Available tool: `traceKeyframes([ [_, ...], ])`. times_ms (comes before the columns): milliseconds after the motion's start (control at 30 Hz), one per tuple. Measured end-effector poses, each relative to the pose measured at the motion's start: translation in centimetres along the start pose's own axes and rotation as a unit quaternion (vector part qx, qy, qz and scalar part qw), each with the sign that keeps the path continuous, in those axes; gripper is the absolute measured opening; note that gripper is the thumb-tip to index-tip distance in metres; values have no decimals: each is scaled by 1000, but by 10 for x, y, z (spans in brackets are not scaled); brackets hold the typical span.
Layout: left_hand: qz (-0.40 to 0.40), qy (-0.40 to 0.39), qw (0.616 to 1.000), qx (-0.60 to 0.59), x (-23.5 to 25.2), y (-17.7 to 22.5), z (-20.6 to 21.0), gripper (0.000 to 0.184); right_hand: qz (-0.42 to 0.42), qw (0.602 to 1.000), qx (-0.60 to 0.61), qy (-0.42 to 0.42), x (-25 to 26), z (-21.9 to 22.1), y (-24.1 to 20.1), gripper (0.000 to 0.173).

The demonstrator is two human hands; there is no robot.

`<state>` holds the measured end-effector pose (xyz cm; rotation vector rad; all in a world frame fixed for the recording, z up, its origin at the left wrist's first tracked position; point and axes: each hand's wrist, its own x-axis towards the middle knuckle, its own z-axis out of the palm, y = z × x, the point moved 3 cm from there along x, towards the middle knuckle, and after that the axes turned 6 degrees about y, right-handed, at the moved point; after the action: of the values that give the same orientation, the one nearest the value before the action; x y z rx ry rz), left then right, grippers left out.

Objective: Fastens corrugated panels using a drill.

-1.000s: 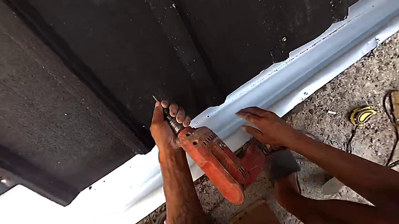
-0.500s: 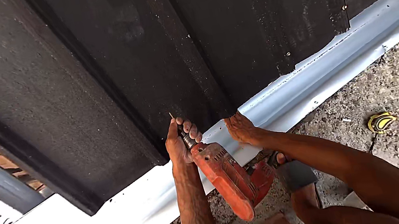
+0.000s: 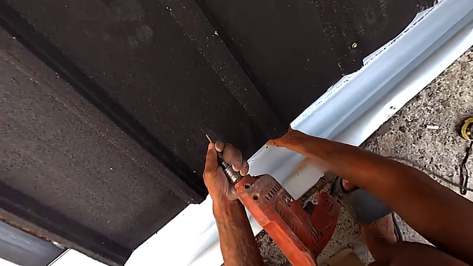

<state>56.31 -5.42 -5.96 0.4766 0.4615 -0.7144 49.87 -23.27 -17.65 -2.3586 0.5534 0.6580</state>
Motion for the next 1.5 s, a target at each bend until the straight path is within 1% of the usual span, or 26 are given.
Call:
traceKeyframes([
  [33, -2, -2, 1000, -4, 0, 0, -1, 54, -15, 1000, -7, 10, 7, 9, 7, 58],
  [67, -3, -3, 1000, -8, 2, 1, -2, 54, -39, 998, -14, 48, 14, 16, 11, 56],
  [167, -5, 5, 1000, -9, 6, 1, -2, 56, -64, 994, -25, 86, 15, 18, 11, 53],
  [200, -8, 7, 1000, -10, 8, 0, -2, 56, -64, 994, -30, 86, 13, 16, 9, 52],
  [300, -16, 8, 1000, -9, 11, -4, 1, 56, -40, 999, -14, 29, 9, 10, 5, 53],
  [333, -19, 2, 1000, -9, 12, -5, 2, 56, -44, 999, -11, 26, 10, 9, 5, 51],
  [400, -24, -3, 1000, -10, 13, -8, 1, 54, -50, 998, -4, 48, 9, 11, 6, 51],
  [467, -28, -7, 1000, -12, 12, -10, -1, 53, -64, 994, -8, 87, 8, 16, 7, 49],
  [533, -29, -7, 1000, -7, 14, -10, 0, 55, -74, 990, -23, 118, 7, 12, 5, 47],
  [567, -28, -3, 1000, -3, 15, -10, 1, 56, -93, 982, -35, 162, 4, 10, 5, 43],
  [633, -28, 6, 1000, 3, 15, -10, 2, 57, -135, 957, -57, 252, -6, 7, 3, 34],
  [667, -27, 8, 1000, 5, 15, -10, 3, 58, -160, 936, -85, 302, -9, 9, 1, 27],
  [700, -28, 9, 1000, 6, 15, -11, 3, 57, -179, 917, -112, 339, -11, 12, 1, 22],
  [733, -30, 10, 999, 9, 14, -13, 3, 57, -188, 905, -129, 359, -13, 15, 0, 20],
  [867, -44, 16, 999, 10, 12, -24, 6, 55, -177, 911, -132, 349, -14, 16, -1, 21],
  [1000, -64, 32, 997, 14, 12, -36, 6, 56, -161, 913, -125, 354, -5, 25, 3, 24],
  [1167, -73, 25, 997, 18, 14, -38, 6, 56, -150, 926, -114, 327, -2, 21, 0, 26],
  [1233, -80, 26, 996, 16, 13, -41, 5, 56, -139, 937, -109, 303, -1, 21, 0, 27],
  [1333, -83, 25, 996, 18, 15, -43, 6, 57, -138, 933, -112, 312, 0, 22, 1, 27],
  [1500, -85, 34, 995, 27, 15, -43, 7, 56, -120, 951, -73, 275, 0, 24, 3, 30],
])
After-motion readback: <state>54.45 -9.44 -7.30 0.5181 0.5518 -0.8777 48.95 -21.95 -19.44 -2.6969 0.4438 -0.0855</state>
